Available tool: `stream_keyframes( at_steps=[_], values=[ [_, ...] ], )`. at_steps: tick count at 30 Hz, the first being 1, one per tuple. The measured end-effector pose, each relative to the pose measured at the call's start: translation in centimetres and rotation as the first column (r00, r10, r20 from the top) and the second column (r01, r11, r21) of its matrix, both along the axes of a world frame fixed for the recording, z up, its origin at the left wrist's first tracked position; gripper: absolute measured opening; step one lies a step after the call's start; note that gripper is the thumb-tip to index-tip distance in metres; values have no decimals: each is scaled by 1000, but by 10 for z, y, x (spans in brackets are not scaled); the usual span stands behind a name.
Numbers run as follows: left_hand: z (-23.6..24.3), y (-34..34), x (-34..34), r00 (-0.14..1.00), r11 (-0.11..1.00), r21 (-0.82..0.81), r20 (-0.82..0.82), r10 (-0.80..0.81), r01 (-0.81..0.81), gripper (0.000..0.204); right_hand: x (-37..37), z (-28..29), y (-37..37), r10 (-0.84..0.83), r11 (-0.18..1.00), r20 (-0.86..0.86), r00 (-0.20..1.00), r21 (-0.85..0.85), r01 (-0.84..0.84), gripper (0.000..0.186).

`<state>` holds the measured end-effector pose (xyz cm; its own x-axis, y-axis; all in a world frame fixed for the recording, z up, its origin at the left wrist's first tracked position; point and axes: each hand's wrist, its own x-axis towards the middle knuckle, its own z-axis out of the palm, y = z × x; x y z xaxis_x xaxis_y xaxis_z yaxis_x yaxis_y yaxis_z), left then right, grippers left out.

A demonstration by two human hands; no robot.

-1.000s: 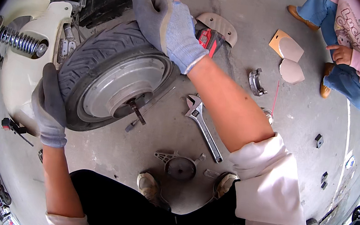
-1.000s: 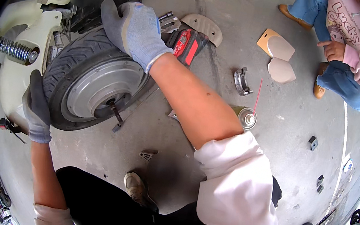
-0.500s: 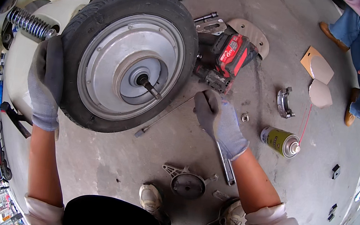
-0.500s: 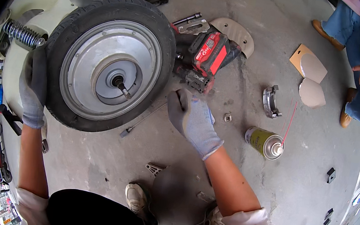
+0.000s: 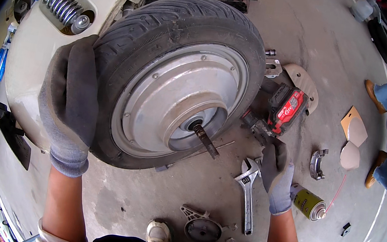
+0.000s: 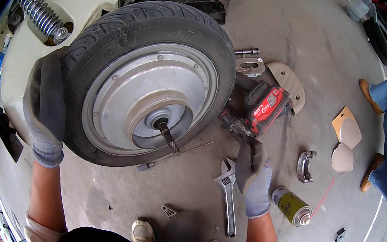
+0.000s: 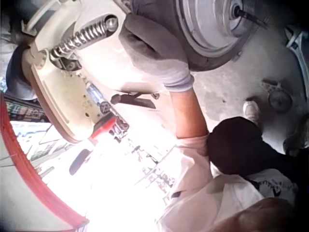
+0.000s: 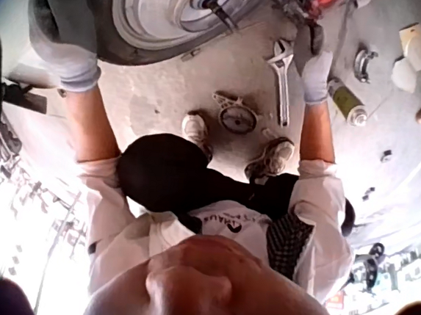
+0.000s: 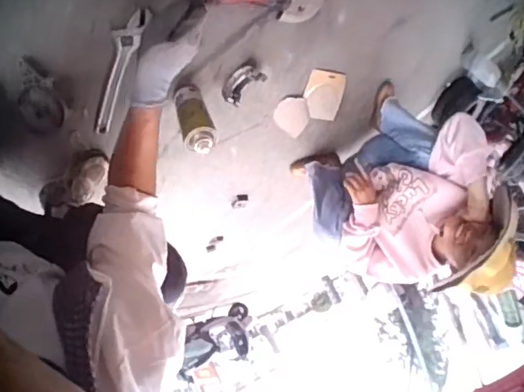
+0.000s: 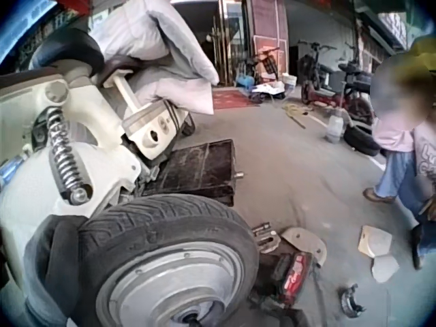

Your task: The person disassembles a motorcycle brake assembly, cleans the components with sandpaper, and applies lubricant using a spray can. They then reassemble the brake shoes and drum onto the wheel hub, securing the parts with a wrench.

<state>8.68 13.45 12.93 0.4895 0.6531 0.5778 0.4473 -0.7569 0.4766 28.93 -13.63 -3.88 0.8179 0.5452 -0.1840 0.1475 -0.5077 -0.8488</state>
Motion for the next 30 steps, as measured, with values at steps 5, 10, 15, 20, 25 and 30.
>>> stream_keyframes(
  at_steps=[5, 10, 15, 20, 25, 30],
  values=[
    [5, -2, 1, 1000, 999, -37, -25, 1, -2, 31, -4, 9, 16, 157, 947, 445, 882, 187, -263, 24],
    [4, 4, 3, 999, 999, 49, -42, 6, -4, 36, -11, -5, -6, 817, 570, 184, 547, -408, -714, 18],
    [-2, 17, 3, 998, 999, -36, 60, -18, 21, 38, -41, -10, -30, 859, 511, 338, 384, -602, -613, 22],
    [0, 37, -13, 996, 980, 199, -90, 28, -10, 35, -116, -24, -88, 945, 307, 42, 324, -453, -837, 29],
    [-29, -101, -8, 817, 818, 26, -67, -572, 575, 25, -135, -39, -101, 933, 253, -55, 355, -602, -758, 37],
    [-131, -161, -75, 279, 616, -578, -568, -774, 535, 39, -113, -23, -120, 989, 146, 120, 90, -636, -758, 36]
  ],
)
